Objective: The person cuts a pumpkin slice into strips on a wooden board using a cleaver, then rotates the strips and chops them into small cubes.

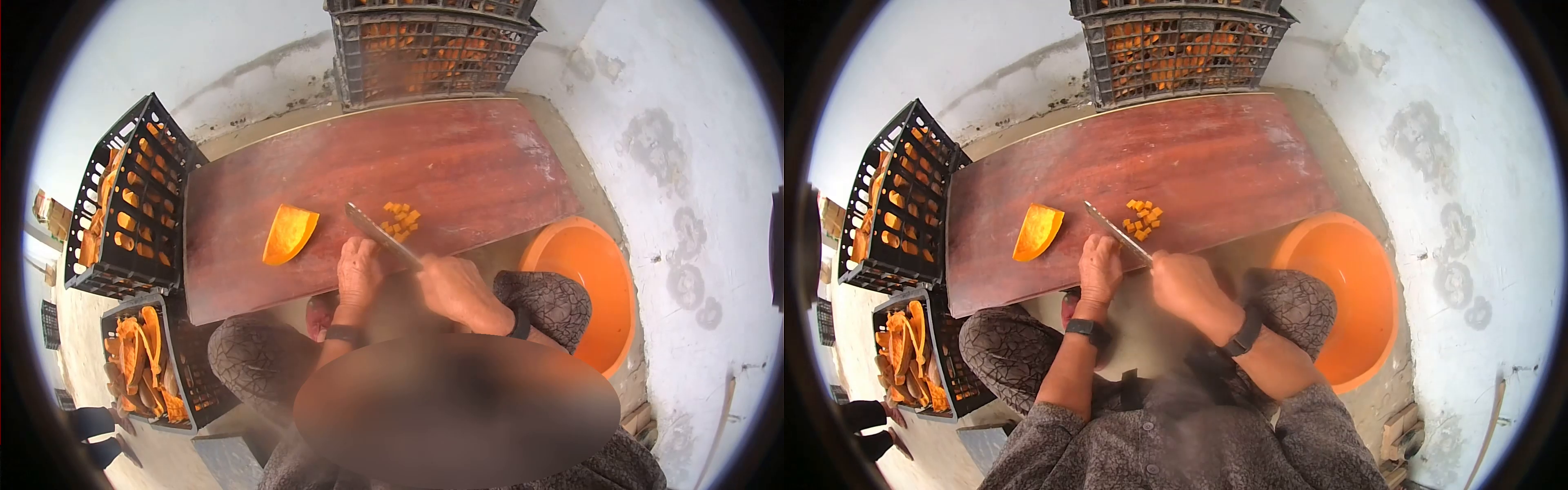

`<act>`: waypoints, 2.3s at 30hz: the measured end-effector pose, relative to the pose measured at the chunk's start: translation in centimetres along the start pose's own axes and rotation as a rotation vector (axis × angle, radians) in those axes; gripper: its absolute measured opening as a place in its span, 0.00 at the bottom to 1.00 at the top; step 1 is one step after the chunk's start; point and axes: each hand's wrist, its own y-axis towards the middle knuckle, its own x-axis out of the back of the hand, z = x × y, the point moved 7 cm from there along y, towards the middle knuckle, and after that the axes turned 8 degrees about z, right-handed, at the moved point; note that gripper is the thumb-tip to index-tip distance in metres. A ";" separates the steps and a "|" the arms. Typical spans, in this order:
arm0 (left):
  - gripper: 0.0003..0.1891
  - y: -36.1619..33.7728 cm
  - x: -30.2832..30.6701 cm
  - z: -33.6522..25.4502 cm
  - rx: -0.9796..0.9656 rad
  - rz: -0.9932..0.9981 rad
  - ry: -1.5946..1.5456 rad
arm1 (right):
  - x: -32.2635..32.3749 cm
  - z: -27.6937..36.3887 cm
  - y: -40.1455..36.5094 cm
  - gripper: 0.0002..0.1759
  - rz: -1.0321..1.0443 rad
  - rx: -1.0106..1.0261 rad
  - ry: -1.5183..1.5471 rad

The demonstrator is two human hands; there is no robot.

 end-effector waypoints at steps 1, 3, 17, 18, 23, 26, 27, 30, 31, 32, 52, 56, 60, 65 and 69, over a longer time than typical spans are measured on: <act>0.02 0.0 0.1 -0.1 -0.023 -0.011 -0.002 | 0.0 0.0 0.0 0.10 -0.001 -0.004 0.000; 0.03 0.0 0.3 -0.2 -0.046 -0.021 -0.003 | -0.5 0.1 0.3 0.10 0.052 -0.058 -0.005; 0.06 -0.4 0.1 0.0 -0.108 -0.041 -0.012 | -2.5 -0.4 3.2 0.06 0.020 -0.106 0.018; 0.06 -0.5 0.2 0.0 -0.109 -0.041 -0.010 | -2.5 -0.9 3.4 0.06 0.016 -0.128 0.063; 0.07 -0.8 0.9 -0.3 -0.142 -0.046 -0.013 | -1.7 -2.1 3.0 0.07 -0.057 -0.109 0.076; 0.08 -0.7 1.1 -0.3 -0.130 -0.022 -0.032 | -0.3 -1.3 2.1 0.08 -0.081 -0.085 0.070; 0.08 -0.6 0.8 -0.1 -0.129 -0.020 -0.033 | 0.0 -1.0 1.8 0.08 -0.097 -0.075 0.065; 0.08 -0.5 0.5 0.0 -0.130 -0.050 -0.078 | 0.4 -0.1 0.9 0.08 -0.049 -0.061 0.009; 0.07 -0.5 0.4 0.2 -0.100 -0.046 -0.089 | 0.3 -0.2 0.7 0.08 -0.050 -0.063 0.009; 0.06 -0.5 0.4 0.4 -0.068 -0.044 -0.099 | 0.1 -0.2 0.6 0.10 -0.030 -0.055 0.044; 0.08 -1.0 0.0 0.5 -0.117 -0.035 0.004 | -2.3 0.4 1.3 0.07 0.118 -0.098 -0.019; 0.09 -0.9 -0.1 0.7 -0.098 -0.040 -0.020 | -2.4 0.5 1.7 0.07 0.081 -0.081 0.001; 0.09 -0.9 0.0 0.3 -0.113 -0.049 -0.001 | -3.2 -0.2 2.6 0.06 -0.017 -0.052 0.043; 0.07 -1.1 -0.1 0.6 -0.152 -0.074 -0.007 | -3.9 -1.5 3.3 0.08 -0.035 -0.062 0.130; 0.07 -1.0 -0.1 0.9 -0.081 -0.061 -0.030 | -3.9 -4.1 3.3 0.11 -0.150 -0.026 0.332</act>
